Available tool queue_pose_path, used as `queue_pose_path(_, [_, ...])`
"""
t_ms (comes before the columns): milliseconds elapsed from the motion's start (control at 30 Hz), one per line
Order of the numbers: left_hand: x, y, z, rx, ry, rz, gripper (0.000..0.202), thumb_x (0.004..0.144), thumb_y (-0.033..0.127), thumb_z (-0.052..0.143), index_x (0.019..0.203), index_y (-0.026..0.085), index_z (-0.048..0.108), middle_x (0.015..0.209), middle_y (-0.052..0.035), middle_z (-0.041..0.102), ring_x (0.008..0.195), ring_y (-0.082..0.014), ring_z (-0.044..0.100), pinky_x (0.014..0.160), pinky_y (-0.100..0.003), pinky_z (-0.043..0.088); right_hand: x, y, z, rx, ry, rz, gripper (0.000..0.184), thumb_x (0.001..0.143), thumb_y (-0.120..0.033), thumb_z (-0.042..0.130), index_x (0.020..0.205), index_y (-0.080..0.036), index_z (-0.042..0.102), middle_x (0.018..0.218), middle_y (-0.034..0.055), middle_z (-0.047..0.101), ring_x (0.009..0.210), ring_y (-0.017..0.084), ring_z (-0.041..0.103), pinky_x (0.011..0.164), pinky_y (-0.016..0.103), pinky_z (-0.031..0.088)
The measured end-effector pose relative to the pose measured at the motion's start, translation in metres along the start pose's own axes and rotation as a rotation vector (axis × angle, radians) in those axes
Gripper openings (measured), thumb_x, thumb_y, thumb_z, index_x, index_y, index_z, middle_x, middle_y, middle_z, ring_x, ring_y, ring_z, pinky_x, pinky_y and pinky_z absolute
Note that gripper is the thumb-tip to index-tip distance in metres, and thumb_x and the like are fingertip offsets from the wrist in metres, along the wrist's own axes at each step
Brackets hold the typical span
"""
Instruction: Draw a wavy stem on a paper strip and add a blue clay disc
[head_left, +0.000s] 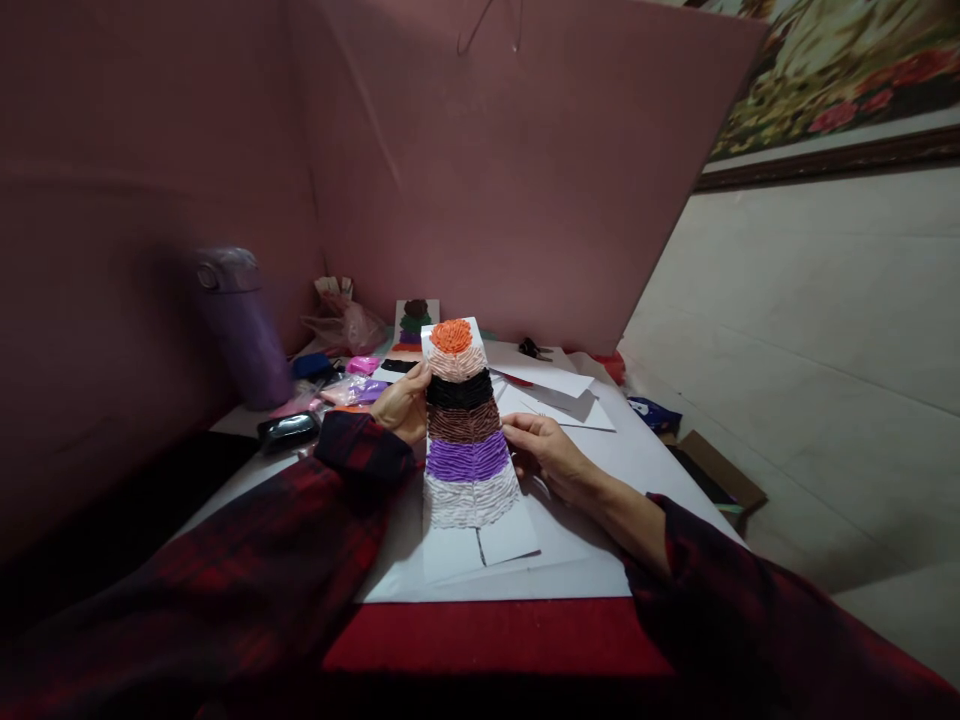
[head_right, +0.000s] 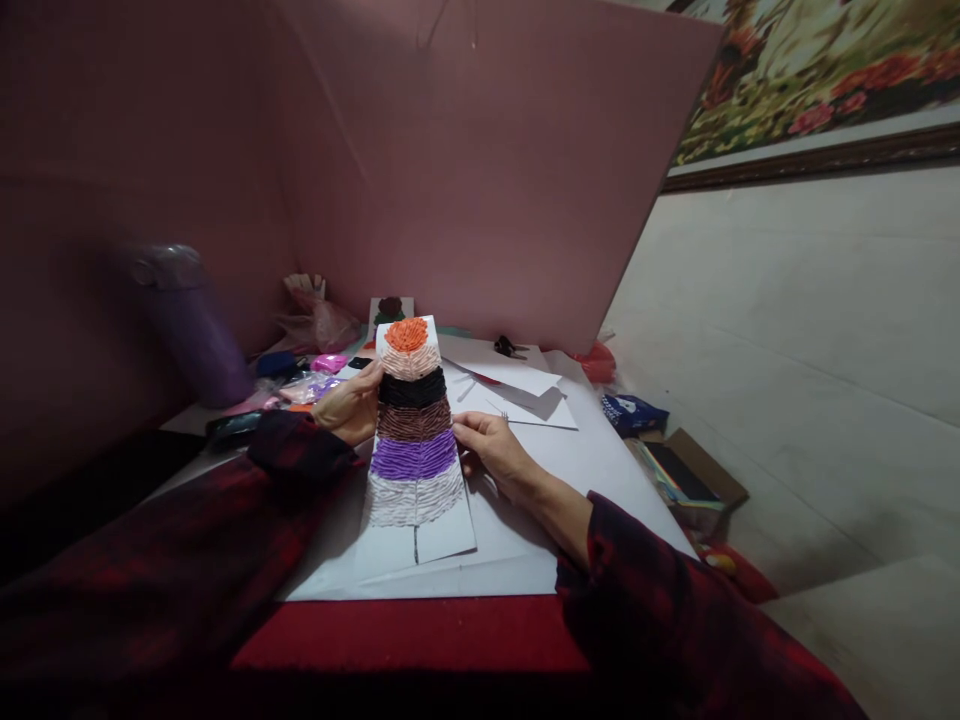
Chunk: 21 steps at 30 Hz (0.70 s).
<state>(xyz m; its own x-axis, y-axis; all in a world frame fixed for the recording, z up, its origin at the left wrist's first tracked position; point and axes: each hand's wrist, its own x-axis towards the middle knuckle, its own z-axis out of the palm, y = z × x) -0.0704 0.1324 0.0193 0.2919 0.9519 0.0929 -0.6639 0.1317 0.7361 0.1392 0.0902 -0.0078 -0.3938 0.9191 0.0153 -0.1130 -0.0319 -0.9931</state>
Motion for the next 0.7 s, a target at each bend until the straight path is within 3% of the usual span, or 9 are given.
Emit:
queue_pose_path(233, [-0.002, -0.010, 0.001, -0.033, -0.027, -0.038, 0.022, 0.090, 0.015, 0.054, 0.110, 0.016, 0.064, 0.093, -0.0049, 0.073, 0.087, -0.0197, 0.067, 0.086, -0.035, 0.049, -0.003, -0.007, 0.005, 0.021, -0.007, -0.024, 0.027, 0.082, -0.038, 0.062, 0.067, -0.017, 0.055, 0.053, -0.0052, 0.046, 0.040, 0.006, 0.036, 0.039, 0.020, 0.028])
queue_pose_path(467, [-0.006, -0.036, -0.001, -0.034, -0.011, -0.108, 0.027, 0.089, 0.019, 0.054, 0.115, 0.016, 0.062, 0.098, -0.0083, 0.073, 0.094, -0.0241, 0.066, 0.085, -0.037, 0.050, 0.002, 0.000, 0.001, 0.072, 0.114, -0.028, 0.027, 0.080, -0.044, 0.064, 0.073, -0.018, 0.057, 0.052, -0.0056, 0.049, 0.037, 0.006, 0.037, 0.037, 0.020, 0.028])
queue_pose_path(700, [-0.011, -0.032, 0.007, -0.053, 0.052, -0.150, 0.034, 0.090, 0.022, 0.054, 0.123, 0.015, 0.059, 0.107, -0.0101, 0.071, 0.103, -0.0258, 0.064, 0.092, -0.038, 0.047, 0.001, -0.001, 0.003, 0.063, 0.173, 0.008, 0.029, 0.078, -0.044, 0.068, 0.077, -0.017, 0.058, 0.054, -0.0050, 0.052, 0.036, 0.004, 0.038, 0.034, 0.017, 0.029])
